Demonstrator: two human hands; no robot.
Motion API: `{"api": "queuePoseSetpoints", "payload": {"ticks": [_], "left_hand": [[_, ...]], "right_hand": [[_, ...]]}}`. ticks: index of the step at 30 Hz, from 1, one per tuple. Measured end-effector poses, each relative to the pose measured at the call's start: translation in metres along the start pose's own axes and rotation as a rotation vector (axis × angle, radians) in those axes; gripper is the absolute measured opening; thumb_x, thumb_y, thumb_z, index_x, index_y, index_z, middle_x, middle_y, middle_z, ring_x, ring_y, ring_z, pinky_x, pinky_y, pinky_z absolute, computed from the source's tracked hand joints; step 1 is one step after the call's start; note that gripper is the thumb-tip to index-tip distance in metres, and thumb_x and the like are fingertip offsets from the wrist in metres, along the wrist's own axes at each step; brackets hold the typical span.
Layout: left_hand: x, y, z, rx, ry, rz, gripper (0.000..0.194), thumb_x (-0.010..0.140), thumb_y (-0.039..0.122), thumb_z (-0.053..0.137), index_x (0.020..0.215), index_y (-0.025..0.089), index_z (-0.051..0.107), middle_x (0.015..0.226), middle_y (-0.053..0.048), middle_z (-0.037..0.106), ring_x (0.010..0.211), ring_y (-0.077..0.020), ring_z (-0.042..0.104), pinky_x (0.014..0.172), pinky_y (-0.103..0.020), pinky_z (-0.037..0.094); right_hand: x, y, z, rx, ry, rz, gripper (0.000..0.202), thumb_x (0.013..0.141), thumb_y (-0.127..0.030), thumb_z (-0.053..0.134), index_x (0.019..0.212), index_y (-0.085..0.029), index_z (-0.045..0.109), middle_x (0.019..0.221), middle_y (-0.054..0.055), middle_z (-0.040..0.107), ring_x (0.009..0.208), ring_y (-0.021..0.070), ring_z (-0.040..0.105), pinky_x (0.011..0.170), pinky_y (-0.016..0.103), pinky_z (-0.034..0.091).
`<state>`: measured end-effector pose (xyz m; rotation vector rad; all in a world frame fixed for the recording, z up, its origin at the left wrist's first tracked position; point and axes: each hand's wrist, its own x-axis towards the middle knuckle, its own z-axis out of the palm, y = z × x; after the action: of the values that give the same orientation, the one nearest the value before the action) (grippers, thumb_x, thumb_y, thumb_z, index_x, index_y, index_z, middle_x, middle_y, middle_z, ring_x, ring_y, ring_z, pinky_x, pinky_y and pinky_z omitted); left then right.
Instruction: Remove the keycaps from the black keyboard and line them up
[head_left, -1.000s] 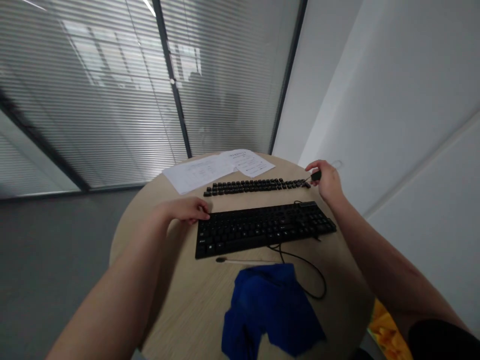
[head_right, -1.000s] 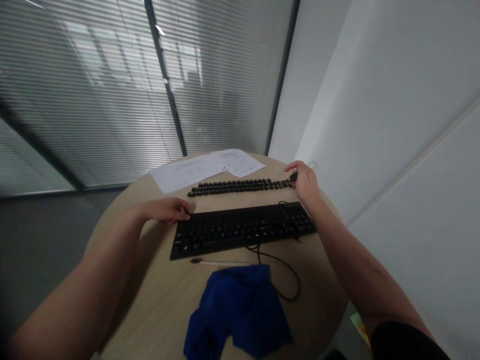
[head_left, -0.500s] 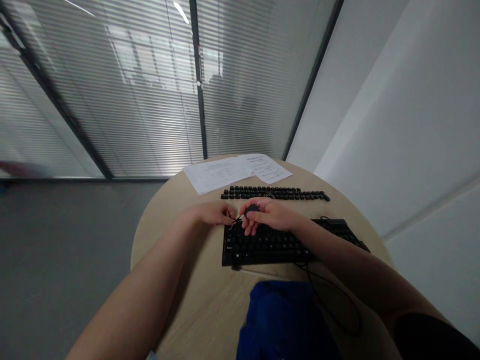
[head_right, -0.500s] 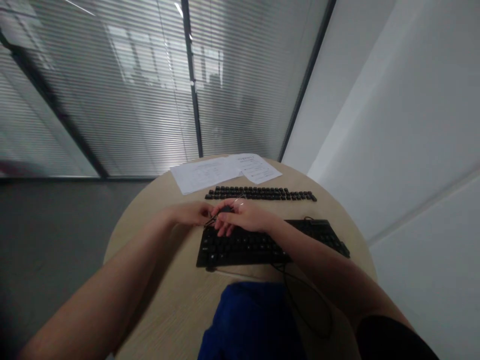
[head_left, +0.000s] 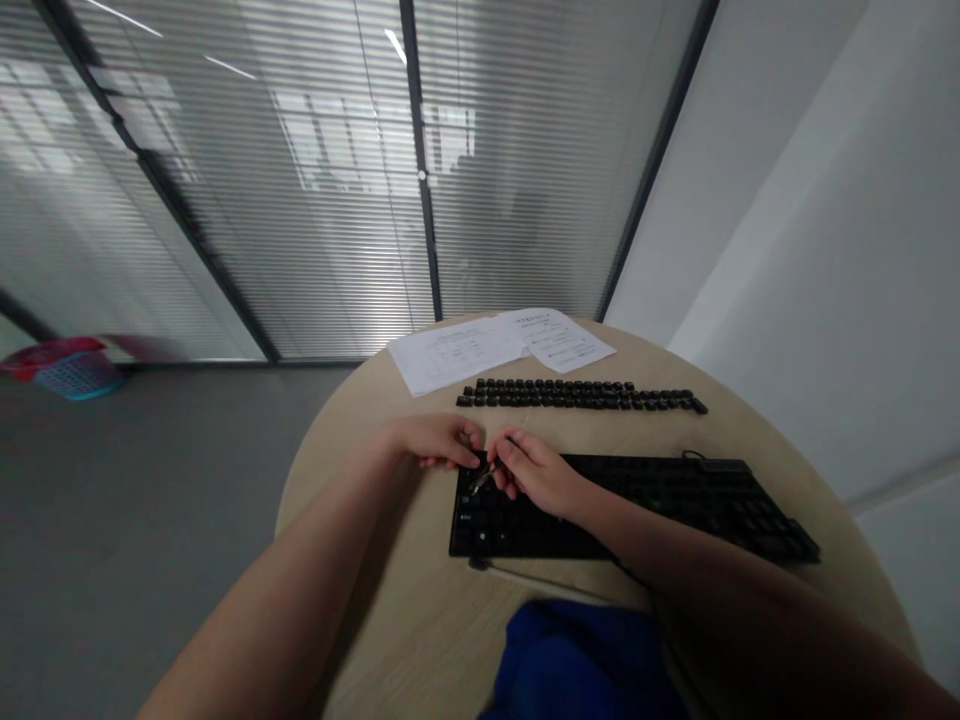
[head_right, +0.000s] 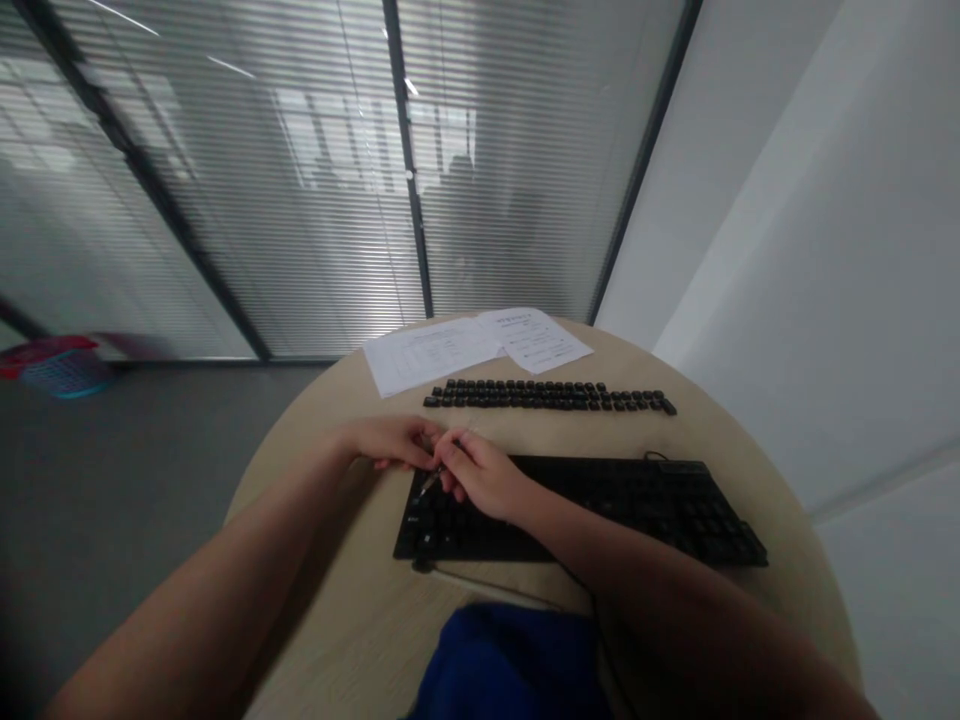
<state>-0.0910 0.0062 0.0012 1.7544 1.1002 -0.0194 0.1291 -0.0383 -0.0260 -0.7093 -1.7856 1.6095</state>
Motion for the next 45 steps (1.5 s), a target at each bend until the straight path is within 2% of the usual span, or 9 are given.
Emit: {"api": "queuePoseSetpoints", "payload": {"ticks": [3,7,16,24,32,39,45], "left_hand": [[0.004,0.001,-0.002,0.019,-0.027,-0.040,0.039,0.074,0.050,0.073,0.093,0.019,0.059,0.054,0.007,0.051,0.038,-0.0075,0.038,0.035,-0.018,0.027],[0.006,0.002,-0.003,0.000,-0.052,-0.052,0.037,0.073,0.048,0.074,0.089,0.019,0.058,0.052,0.008,0.049,0.038,-0.0079,0.040,0.036,-0.018,0.028],[-0.006,0.002,0.015,-0.034,0.111,-0.001,0.028,0.079,0.042,0.071,0.087,0.018,0.058,0.054,0.007,0.052,0.043,-0.0073,0.047,0.041,-0.018,0.035],[-0.004,0.002,0.018,-0.039,0.141,-0.008,0.018,0.073,0.030,0.070,0.081,0.019,0.059,0.052,0.006,0.053,0.044,-0.0091,0.051,0.042,-0.020,0.037],[-0.005,0.003,0.022,-0.045,0.180,-0.012,0.021,0.073,0.028,0.068,0.089,0.018,0.060,0.056,0.004,0.059,0.047,-0.0102,0.053,0.044,-0.020,0.037],[-0.007,0.004,0.022,-0.029,0.198,-0.026,0.021,0.076,0.033,0.071,0.086,0.018,0.060,0.053,0.005,0.056,0.046,-0.0104,0.053,0.043,-0.020,0.039],[-0.006,0.002,0.024,-0.054,0.202,-0.026,0.022,0.077,0.035,0.071,0.082,0.018,0.058,0.051,0.006,0.054,0.044,-0.0092,0.052,0.042,-0.019,0.039]], "right_hand": [[-0.003,-0.001,-0.001,-0.111,0.037,-0.025,0.042,0.094,-0.063,0.045,0.090,-0.022,0.051,0.063,-0.005,0.052,0.051,0.0103,0.047,0.050,0.023,0.039],[-0.005,0.002,-0.001,-0.225,0.015,-0.066,0.034,0.098,-0.055,0.044,0.093,-0.022,0.051,0.067,-0.004,0.053,0.056,0.0112,0.049,0.054,0.024,0.040],[-0.006,0.000,0.001,-0.374,-0.064,-0.119,0.027,0.100,-0.048,0.045,0.093,-0.022,0.052,0.067,-0.004,0.053,0.059,0.0129,0.050,0.058,0.026,0.039],[-0.010,-0.019,0.007,-0.612,-0.124,-0.193,0.021,0.100,-0.039,0.047,0.091,-0.022,0.054,0.073,-0.001,0.058,0.067,0.0155,0.054,0.064,0.027,0.037],[-0.012,-0.019,0.012,-0.754,-0.179,-0.236,0.015,0.097,-0.036,0.055,0.091,-0.022,0.056,0.069,-0.002,0.058,0.063,0.0152,0.053,0.063,0.027,0.033],[-0.015,-0.011,0.007,-0.607,-0.091,-0.289,0.018,0.099,-0.038,0.051,0.090,-0.022,0.056,0.069,-0.002,0.058,0.062,0.0152,0.053,0.063,0.027,0.036],[-0.017,-0.008,0.006,-0.607,-0.052,-0.340,0.017,0.099,-0.036,0.051,0.093,-0.021,0.057,0.070,-0.002,0.058,0.063,0.0154,0.054,0.064,0.027,0.037]]}}
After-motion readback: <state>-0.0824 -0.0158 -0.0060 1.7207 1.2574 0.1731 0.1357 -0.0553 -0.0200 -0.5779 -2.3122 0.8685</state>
